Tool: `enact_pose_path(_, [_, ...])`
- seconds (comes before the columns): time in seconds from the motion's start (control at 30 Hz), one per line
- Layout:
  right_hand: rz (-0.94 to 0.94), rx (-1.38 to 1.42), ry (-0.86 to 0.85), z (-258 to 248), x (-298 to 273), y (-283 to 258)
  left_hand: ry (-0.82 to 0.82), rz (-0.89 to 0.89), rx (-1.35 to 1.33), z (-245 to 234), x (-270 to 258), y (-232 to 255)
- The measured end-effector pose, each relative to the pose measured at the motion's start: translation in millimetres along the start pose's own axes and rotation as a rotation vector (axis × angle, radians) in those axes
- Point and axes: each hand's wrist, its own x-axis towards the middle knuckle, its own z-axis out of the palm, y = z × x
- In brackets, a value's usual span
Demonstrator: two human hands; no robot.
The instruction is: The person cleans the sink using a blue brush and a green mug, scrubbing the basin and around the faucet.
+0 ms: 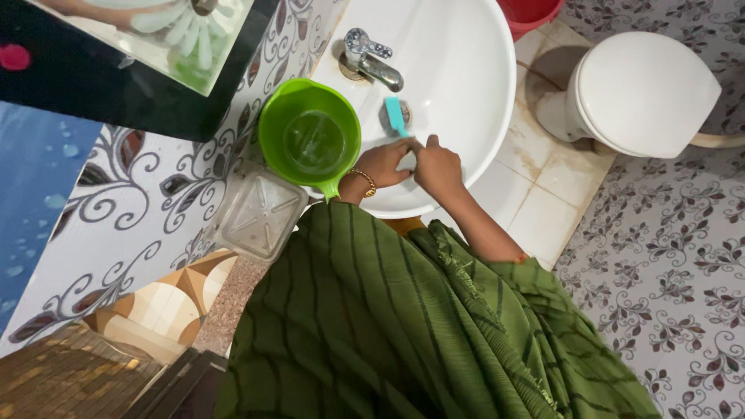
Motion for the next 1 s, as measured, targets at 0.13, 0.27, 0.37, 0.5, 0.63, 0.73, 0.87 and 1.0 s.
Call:
enact_pose_path(0.13, [0.075,0.074,0.021,2.7,8.2,8.5,0.201,0.254,-0.006,4.2,5.0,-7.9])
enact_pose_path(0.27, [0.009,-0.031,-0.077,-12.1,-14.2,3.3,0.07,0.135,-0.018,3.9,4.7,-3.7])
enact_pose_path(0.37, [-0.073,-0.181,-0.245,-24.3,-23.3,-6.6,-0.032,-0.008,-0.022,-15.0,-5.6,9.8])
enact_pose_path(0.5, [-0.052,-0.088,-0.114,-16.7,-6.5,-4.9,-0.062,-0.086,-0.054,-18.7,-10.9,15.6])
enact_pose_path(0.63, [0.037,-0.02,0.026,6.8,11.2,2.4,0.063,0.079,0.074,-1.2,3.6,2.0])
enact_pose_path(0.73, [0.06,0.019,0.033,10.3,13.0,7.4,0.068,0.087,0.105,3.4,4.6,-2.7])
enact_pose_path(0.87, [0.044,0.035,0.038,-2.1,4.6,7.5,0.087,0.083,0.007,-2.2,0.2,8.8])
enact_pose_path(1.0, [0.021,-0.045,-0.154,-29.6,-4.5,-6.8,0.126,0.105,-0.116,-15.1,-3.6,19.0])
